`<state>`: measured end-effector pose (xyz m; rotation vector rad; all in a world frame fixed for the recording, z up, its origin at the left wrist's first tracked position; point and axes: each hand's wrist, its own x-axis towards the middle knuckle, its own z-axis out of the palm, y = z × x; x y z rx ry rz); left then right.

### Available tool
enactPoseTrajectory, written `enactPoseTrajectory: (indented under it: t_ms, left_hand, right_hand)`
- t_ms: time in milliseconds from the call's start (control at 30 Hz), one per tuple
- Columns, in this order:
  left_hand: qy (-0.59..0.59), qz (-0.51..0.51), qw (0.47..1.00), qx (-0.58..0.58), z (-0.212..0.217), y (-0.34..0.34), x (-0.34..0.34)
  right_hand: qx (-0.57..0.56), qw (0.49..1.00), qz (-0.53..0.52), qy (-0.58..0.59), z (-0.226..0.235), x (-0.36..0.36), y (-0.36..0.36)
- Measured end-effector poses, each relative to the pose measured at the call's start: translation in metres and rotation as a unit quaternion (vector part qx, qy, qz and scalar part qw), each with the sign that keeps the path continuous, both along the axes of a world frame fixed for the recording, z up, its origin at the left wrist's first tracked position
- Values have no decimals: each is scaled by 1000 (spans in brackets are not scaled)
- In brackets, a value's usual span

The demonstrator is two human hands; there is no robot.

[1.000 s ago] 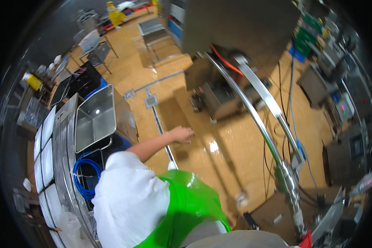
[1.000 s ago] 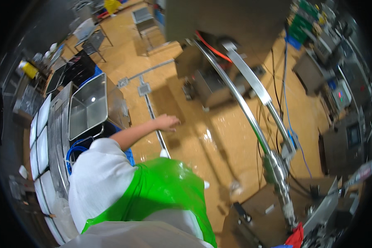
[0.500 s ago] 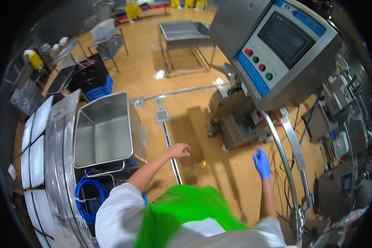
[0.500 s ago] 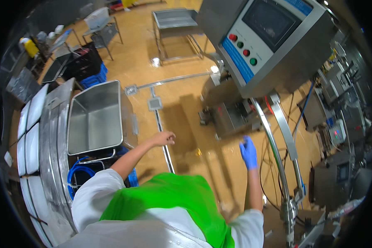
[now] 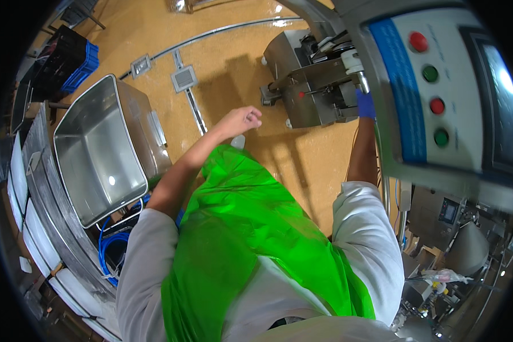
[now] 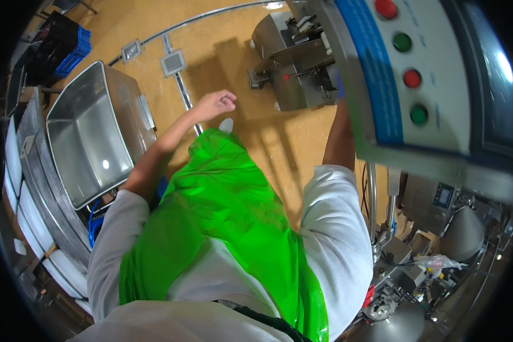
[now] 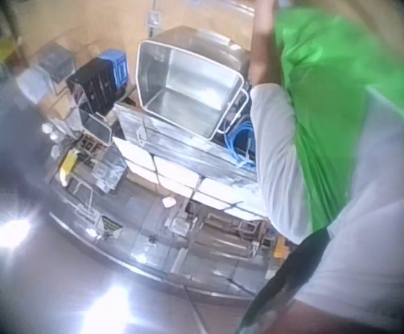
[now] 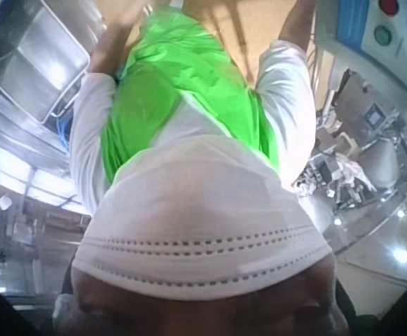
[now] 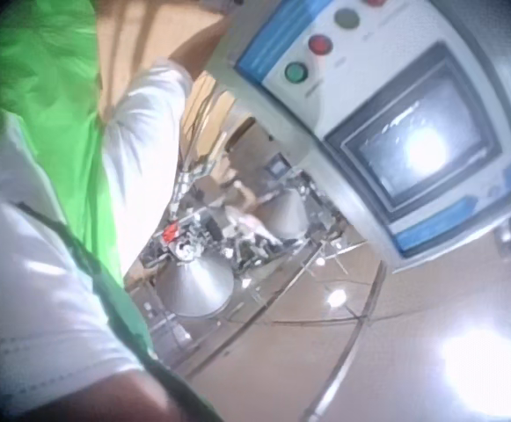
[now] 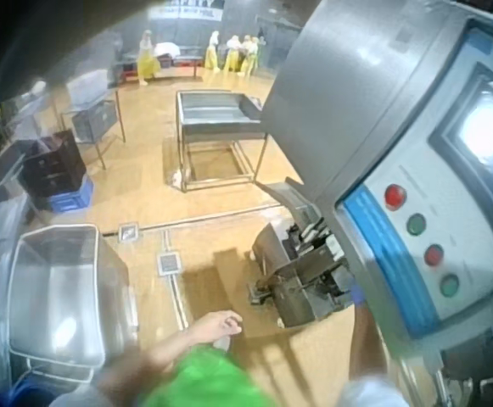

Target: The person assembles a metal pipe into a machine, secures it with a wrench, and wipes the area with a cloth. The person repeats the process of inserting, tightening, and wiping the pipe multiple times.

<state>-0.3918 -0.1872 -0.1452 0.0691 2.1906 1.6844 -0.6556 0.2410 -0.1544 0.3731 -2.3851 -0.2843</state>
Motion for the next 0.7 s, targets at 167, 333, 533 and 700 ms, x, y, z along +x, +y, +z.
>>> enactPoseTrajectory:
  t_ms: [167,333,533,700]
  left_hand:
    - [-3,28,998,54,-11,11,-90]
    - [-48,142,969,195,3,86,-169]
    - [4,186,891,414,18,144,-230]
    - [-2,291,822,490,30,142,-179]
  right_hand:
    - [-109,985,-16,-135,19,-19,3]
    - [-279,871,-156,-372,70,1,-27]
    - [-155,898,-265,-316,72,49,-83]
    - [-91,915,-241,-311,81,127,-142]
